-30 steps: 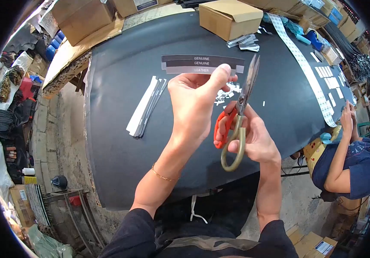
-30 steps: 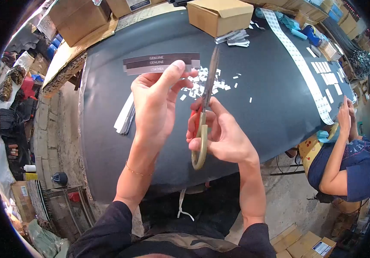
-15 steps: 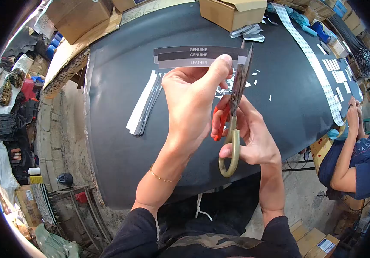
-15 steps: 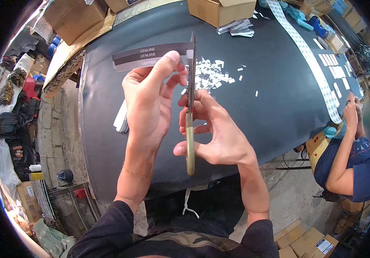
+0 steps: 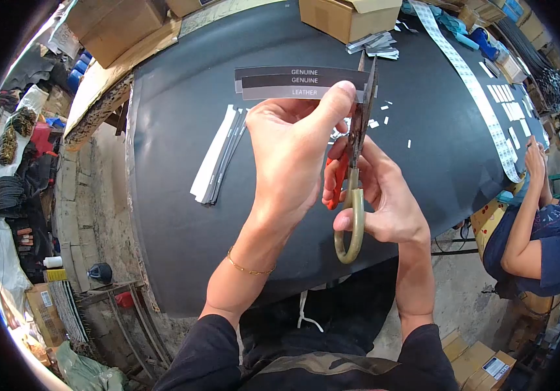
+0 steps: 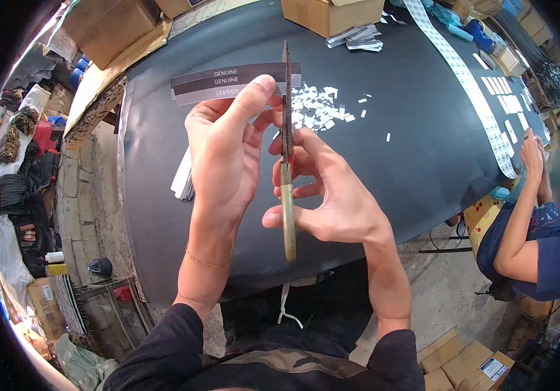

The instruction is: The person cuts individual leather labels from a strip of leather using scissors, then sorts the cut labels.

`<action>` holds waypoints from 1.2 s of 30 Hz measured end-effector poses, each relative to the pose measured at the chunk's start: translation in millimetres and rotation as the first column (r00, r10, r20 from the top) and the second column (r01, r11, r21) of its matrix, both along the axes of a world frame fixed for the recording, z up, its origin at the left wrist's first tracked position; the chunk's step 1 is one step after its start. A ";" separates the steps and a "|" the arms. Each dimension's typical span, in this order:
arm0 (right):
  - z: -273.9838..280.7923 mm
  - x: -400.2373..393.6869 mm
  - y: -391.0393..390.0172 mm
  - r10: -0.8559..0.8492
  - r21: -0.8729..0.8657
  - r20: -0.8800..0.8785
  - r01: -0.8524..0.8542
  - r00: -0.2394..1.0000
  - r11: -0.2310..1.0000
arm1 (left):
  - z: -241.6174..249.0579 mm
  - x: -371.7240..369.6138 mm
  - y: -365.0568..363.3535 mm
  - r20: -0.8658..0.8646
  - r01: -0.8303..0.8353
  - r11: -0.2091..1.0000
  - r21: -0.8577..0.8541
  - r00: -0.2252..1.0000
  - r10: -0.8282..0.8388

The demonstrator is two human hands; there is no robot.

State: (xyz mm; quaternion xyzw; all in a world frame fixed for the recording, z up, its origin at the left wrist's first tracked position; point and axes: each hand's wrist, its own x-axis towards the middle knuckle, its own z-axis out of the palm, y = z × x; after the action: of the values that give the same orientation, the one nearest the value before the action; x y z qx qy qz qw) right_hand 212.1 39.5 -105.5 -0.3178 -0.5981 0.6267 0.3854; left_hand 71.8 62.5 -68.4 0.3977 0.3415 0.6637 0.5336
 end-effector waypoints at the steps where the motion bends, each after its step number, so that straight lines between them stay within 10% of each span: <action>1: -0.7 -0.1 -0.3 -0.001 0.003 -0.001 0.001 1.000 1.000 | 0.1 0.0 -0.1 0.003 0.000 1.000 0.000 1.000 0.000; 36: -6.0 0.6 6.6 0.001 -0.162 -0.047 -0.008 0.999 0.987 | -19.1 2.8 18.3 0.046 -0.024 0.999 -0.045 0.999 0.026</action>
State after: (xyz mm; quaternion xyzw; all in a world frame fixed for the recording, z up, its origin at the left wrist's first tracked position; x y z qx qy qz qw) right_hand 212.7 46.1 -111.5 -0.3320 -0.5368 0.6813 0.3707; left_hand 74.5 80.9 -87.6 0.3657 0.3487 0.6716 0.5420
